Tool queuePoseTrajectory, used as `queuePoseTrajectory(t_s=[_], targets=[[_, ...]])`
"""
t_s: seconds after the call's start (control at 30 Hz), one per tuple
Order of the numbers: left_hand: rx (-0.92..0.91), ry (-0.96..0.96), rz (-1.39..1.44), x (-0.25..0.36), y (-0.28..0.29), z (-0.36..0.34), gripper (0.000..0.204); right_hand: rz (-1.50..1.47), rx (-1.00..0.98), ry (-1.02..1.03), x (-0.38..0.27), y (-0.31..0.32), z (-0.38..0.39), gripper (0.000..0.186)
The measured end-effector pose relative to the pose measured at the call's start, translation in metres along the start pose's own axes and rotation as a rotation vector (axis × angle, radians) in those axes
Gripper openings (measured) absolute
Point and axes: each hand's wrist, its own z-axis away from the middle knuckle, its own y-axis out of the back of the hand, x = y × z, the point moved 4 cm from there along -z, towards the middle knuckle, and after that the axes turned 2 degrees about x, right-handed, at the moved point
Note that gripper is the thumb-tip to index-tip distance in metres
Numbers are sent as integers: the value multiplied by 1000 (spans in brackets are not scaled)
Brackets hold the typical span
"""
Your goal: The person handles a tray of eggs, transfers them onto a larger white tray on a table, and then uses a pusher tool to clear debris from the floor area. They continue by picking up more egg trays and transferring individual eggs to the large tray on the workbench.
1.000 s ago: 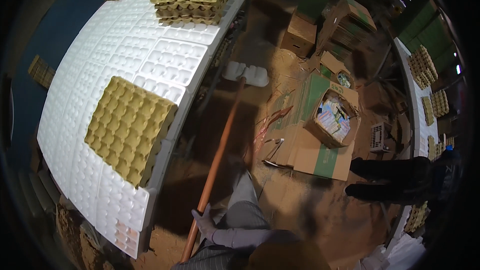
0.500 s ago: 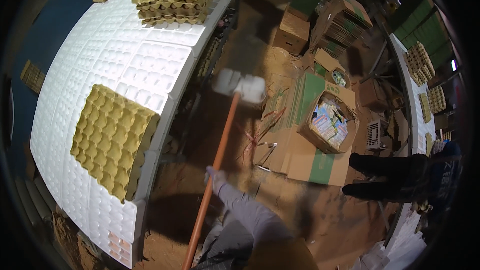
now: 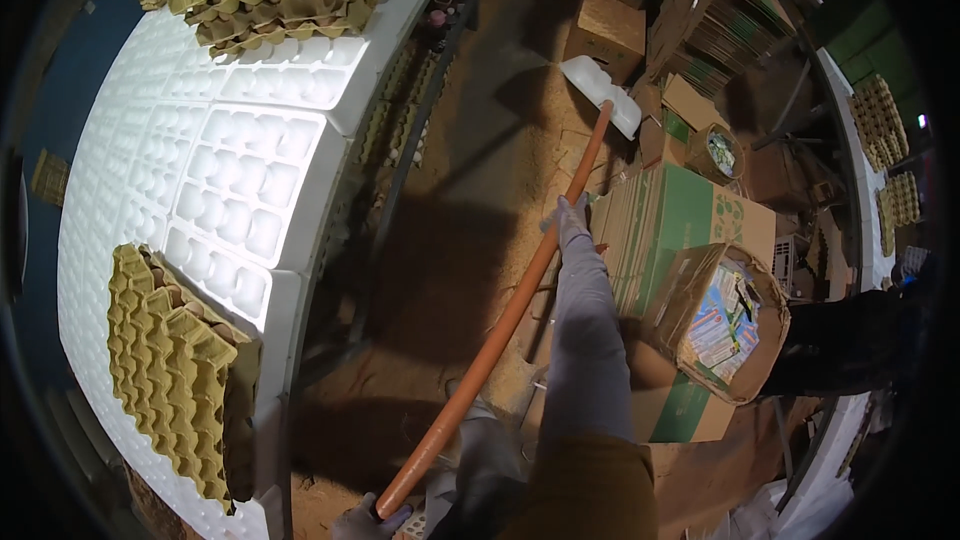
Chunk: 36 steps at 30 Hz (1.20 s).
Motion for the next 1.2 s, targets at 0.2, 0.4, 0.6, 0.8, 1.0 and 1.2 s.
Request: queuePoseTrajectory(t_s=[0.2, 0.4, 0.6, 0.8, 1.0, 1.2], targets=[[-77, 125, 52, -68, 28, 19, 50, -148, -122, -39, 48, -75, 63, 59], [-48, 227, 3, -139, 58, 127, 47, -130, -145, -184, 113, -104, 236, 90], [-9, 256, 4, -176, 68, 215, 43, 24, -163, -272, 176, -76, 401, 87], [121, 179, -77, -232, 41, 275, 41, 72, -228, -315, 244, -34, 499, 84], [248, 161, -127, -331, 6, 351, 41, 288, -243, -298, 323, 30, 641, 81], [323, 264, -174, -453, -22, 463, 40, 433, -185, -577, 438, 138, 832, 60]])
